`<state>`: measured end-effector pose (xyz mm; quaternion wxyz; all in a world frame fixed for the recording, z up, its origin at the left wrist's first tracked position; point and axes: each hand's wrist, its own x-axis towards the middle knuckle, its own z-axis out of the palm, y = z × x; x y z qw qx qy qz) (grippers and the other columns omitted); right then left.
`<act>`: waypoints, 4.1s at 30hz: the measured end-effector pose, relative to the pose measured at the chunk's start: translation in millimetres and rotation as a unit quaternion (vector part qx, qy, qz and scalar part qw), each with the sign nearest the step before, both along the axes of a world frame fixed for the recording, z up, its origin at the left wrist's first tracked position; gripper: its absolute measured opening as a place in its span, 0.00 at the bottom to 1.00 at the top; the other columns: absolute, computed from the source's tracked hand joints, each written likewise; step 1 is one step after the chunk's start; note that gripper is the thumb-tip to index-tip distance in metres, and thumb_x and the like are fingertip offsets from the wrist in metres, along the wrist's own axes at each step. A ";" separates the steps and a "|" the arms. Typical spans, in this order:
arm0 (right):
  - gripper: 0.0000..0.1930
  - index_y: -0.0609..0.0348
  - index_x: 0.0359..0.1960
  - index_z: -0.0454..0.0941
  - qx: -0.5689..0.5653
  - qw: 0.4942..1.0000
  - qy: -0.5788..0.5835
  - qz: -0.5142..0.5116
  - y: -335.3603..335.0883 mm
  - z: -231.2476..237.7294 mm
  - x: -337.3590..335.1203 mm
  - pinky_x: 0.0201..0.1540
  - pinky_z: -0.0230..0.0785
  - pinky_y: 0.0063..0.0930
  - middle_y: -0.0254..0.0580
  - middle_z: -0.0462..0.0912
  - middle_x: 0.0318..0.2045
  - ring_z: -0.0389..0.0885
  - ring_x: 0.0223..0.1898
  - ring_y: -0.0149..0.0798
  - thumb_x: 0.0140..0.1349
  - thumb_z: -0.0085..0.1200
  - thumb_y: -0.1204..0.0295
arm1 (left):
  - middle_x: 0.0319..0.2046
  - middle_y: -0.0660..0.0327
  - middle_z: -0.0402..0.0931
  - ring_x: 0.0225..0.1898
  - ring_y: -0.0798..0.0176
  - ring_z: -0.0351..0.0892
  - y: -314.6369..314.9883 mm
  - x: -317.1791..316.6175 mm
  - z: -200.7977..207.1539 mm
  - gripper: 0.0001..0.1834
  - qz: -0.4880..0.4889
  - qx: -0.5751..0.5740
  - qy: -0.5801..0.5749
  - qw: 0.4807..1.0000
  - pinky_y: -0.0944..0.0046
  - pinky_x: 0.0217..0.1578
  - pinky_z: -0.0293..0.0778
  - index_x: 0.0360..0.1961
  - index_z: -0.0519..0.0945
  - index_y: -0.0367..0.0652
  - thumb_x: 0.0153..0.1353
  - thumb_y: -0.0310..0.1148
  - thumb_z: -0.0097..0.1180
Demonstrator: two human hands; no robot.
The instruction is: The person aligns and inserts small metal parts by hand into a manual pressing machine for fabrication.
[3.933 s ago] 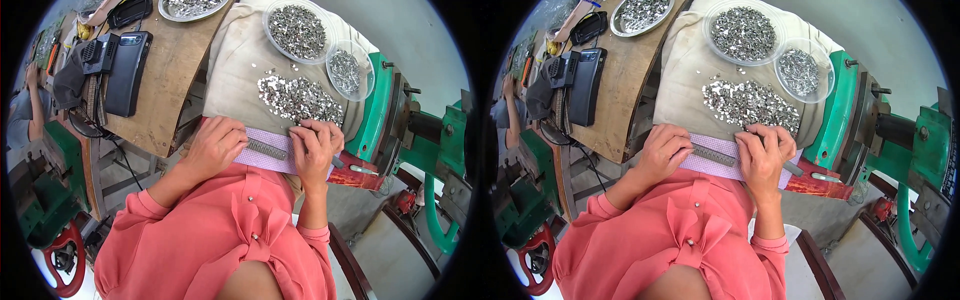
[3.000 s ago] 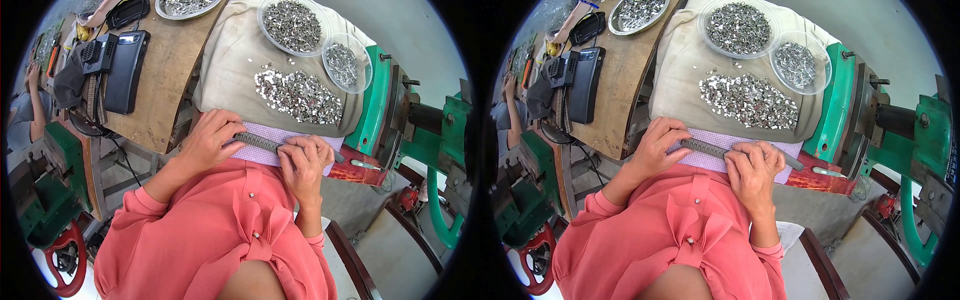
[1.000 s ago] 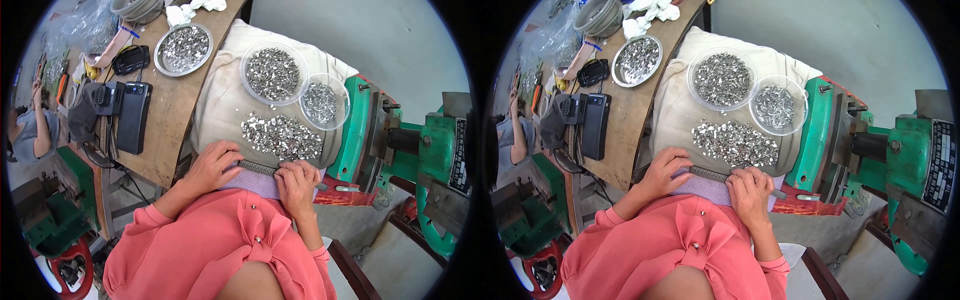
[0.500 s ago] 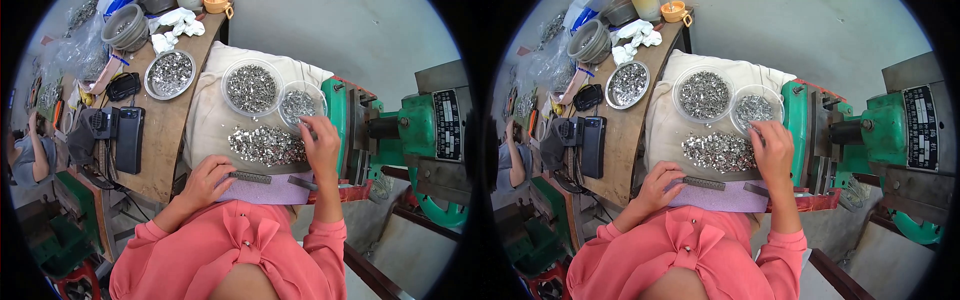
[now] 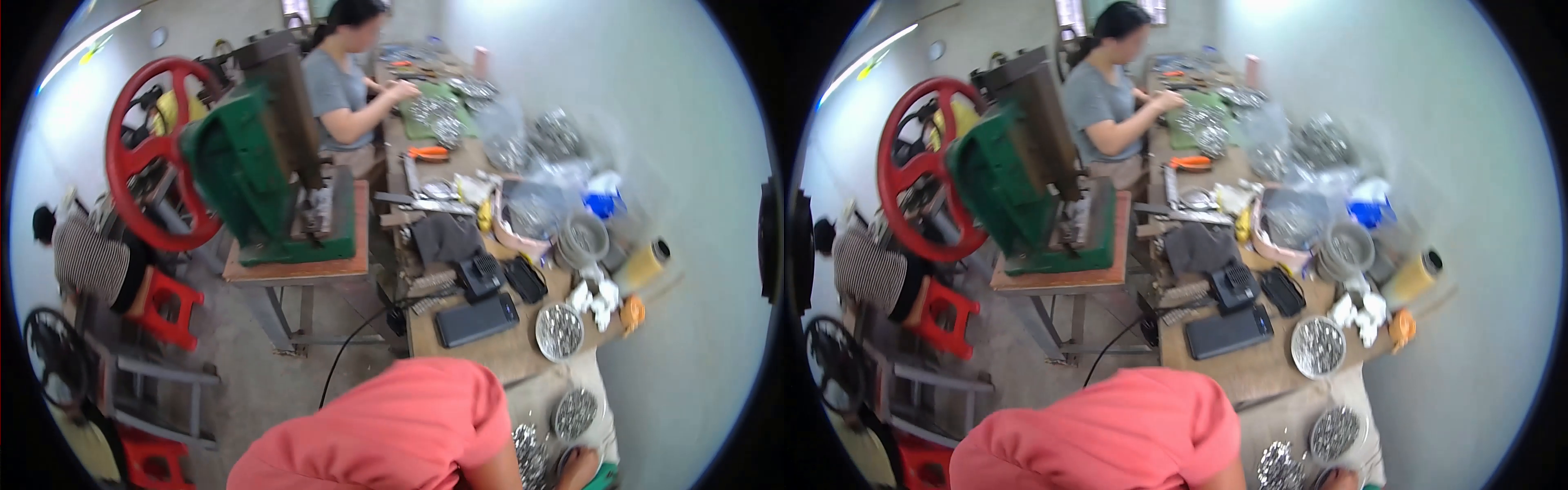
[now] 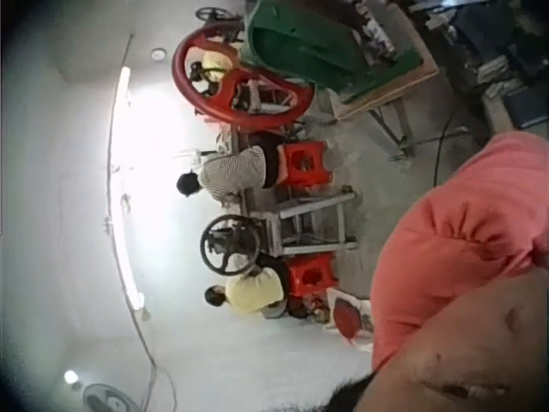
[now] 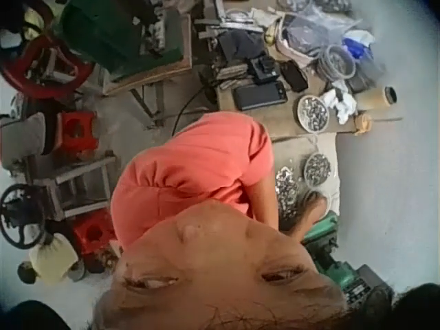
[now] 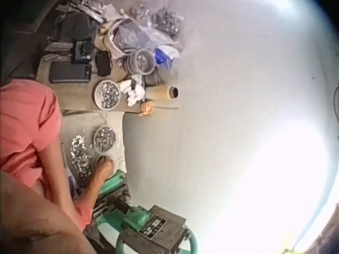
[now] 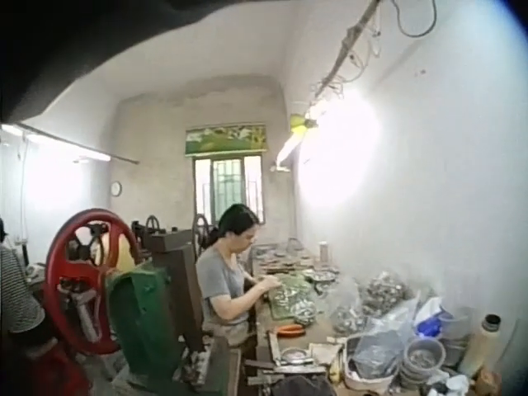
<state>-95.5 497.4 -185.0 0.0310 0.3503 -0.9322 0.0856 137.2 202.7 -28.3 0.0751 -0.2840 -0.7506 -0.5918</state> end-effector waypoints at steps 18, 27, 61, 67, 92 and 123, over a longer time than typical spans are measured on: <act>0.11 0.60 0.32 0.87 0.073 0.994 -0.029 -0.078 -46.3 60.9 19.8 0.41 0.75 0.46 0.52 0.86 0.30 0.85 0.34 0.55 0.50 0.64 0.66 | 0.35 0.55 0.72 0.47 0.51 0.74 158.6 -39.2 -70.4 0.11 -0.356 -0.039 0.067 0.931 0.44 0.65 0.59 0.35 0.75 0.42 0.66 0.37 0.47; 0.11 0.59 0.30 0.87 -0.016 0.994 -0.045 -0.096 -48.8 63.0 26.1 0.39 0.77 0.46 0.54 0.86 0.29 0.85 0.31 0.55 0.51 0.62 0.64 | 0.32 0.58 0.70 0.47 0.52 0.74 299.0 80.8 -51.8 0.13 -0.743 0.062 0.136 0.653 0.41 0.70 0.55 0.31 0.74 0.44 0.67 0.38 0.42; 0.05 0.63 0.37 0.86 -0.513 0.726 -0.374 -0.265 -10.1 72.2 76.1 0.28 0.62 0.16 0.27 0.83 0.27 0.72 0.26 0.20 0.61 0.64 0.75 | 0.41 0.44 0.83 0.41 0.40 0.83 122.3 -128.4 -95.3 0.14 0.174 -0.060 -0.080 0.980 0.49 0.43 0.78 0.48 0.82 0.35 0.62 0.25 0.55; 0.07 0.64 0.39 0.86 -0.564 0.680 -0.380 -0.274 -7.7 62.6 76.6 0.30 0.69 0.17 0.31 0.84 0.29 0.76 0.27 0.22 0.62 0.63 0.75 | 0.37 0.46 0.83 0.38 0.43 0.84 125.9 -137.6 -100.7 0.10 0.183 -0.030 -0.082 0.979 0.52 0.40 0.79 0.42 0.84 0.36 0.60 0.26 0.57; 0.10 0.64 0.44 0.85 -0.637 0.637 -0.338 -0.274 -2.9 48.0 90.6 0.30 0.73 0.18 0.34 0.85 0.30 0.77 0.27 0.24 0.66 0.61 0.71 | 0.29 0.57 0.83 0.29 0.69 0.82 136.7 -133.6 -102.2 0.02 0.071 0.300 -0.303 0.902 0.67 0.31 0.79 0.35 0.80 0.31 0.62 0.19 0.57; 0.04 0.65 0.34 0.86 -0.404 0.874 -0.151 -0.223 -20.4 78.1 137.2 0.35 0.70 0.21 0.38 0.83 0.29 0.78 0.31 0.27 0.59 0.65 0.77 | 0.37 0.53 0.83 0.37 0.58 0.86 73.1 -69.7 -94.3 0.06 0.145 -0.029 -0.137 0.979 0.64 0.37 0.81 0.39 0.78 0.33 0.61 0.21 0.60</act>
